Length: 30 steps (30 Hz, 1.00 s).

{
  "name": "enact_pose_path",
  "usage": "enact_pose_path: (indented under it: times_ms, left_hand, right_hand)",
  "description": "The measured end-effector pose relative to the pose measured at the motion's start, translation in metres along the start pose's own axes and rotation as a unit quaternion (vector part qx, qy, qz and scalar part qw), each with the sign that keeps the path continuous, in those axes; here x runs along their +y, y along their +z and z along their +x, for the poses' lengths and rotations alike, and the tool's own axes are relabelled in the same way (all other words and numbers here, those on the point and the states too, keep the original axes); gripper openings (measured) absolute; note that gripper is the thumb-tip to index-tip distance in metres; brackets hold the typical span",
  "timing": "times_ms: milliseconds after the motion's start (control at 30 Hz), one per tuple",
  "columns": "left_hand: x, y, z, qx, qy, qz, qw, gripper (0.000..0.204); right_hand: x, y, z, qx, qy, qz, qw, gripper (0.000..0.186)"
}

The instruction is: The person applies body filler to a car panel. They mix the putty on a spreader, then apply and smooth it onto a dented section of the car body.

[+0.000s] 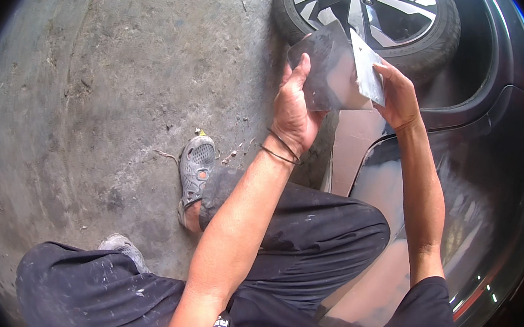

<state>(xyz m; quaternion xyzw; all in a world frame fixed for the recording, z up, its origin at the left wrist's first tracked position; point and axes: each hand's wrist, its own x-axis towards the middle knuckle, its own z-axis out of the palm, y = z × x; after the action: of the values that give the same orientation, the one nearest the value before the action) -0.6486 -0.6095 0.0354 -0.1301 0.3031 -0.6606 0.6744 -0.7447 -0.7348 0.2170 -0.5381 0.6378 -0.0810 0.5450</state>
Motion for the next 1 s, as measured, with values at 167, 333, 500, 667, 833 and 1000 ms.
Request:
enact_pose_path:
  times_ms: [167, 333, 500, 667, 833, 1000]
  left_hand:
    - [0.029, -0.011, -0.003, -0.009, 0.016, -0.001, 1.000, 0.040]
    - [0.055, -0.016, -0.008, 0.003, 0.038, 0.006, 0.999, 0.044]
    - [0.087, -0.018, -0.005, -0.029, 0.110, 0.030, 0.993, 0.046]
    - [0.099, -0.020, 0.006, -0.068, 0.147, 0.047, 0.986, 0.044]
    - [0.104, -0.028, 0.006, -0.065, 0.163, 0.057, 0.983, 0.044]
    - [0.108, -0.025, -0.004, -0.024, 0.164, 0.099, 0.981, 0.047]
  right_hand:
    - [-0.006, -0.018, 0.016, 0.038, -0.020, -0.025, 0.999, 0.054]
    - [-0.028, -0.012, 0.020, 0.053, -0.029, -0.316, 0.947, 0.032]
    - [-0.032, 0.035, 0.039, -0.171, 0.014, -0.613, 0.771, 0.019]
    - [-0.009, 0.020, 0.065, -0.213, 0.084, -0.719, 0.656, 0.019]
    - [0.003, 0.014, 0.075, -0.223, 0.109, -0.741, 0.624, 0.020]
    - [0.004, 0.011, 0.077, -0.210, 0.128, -0.759, 0.604, 0.021]
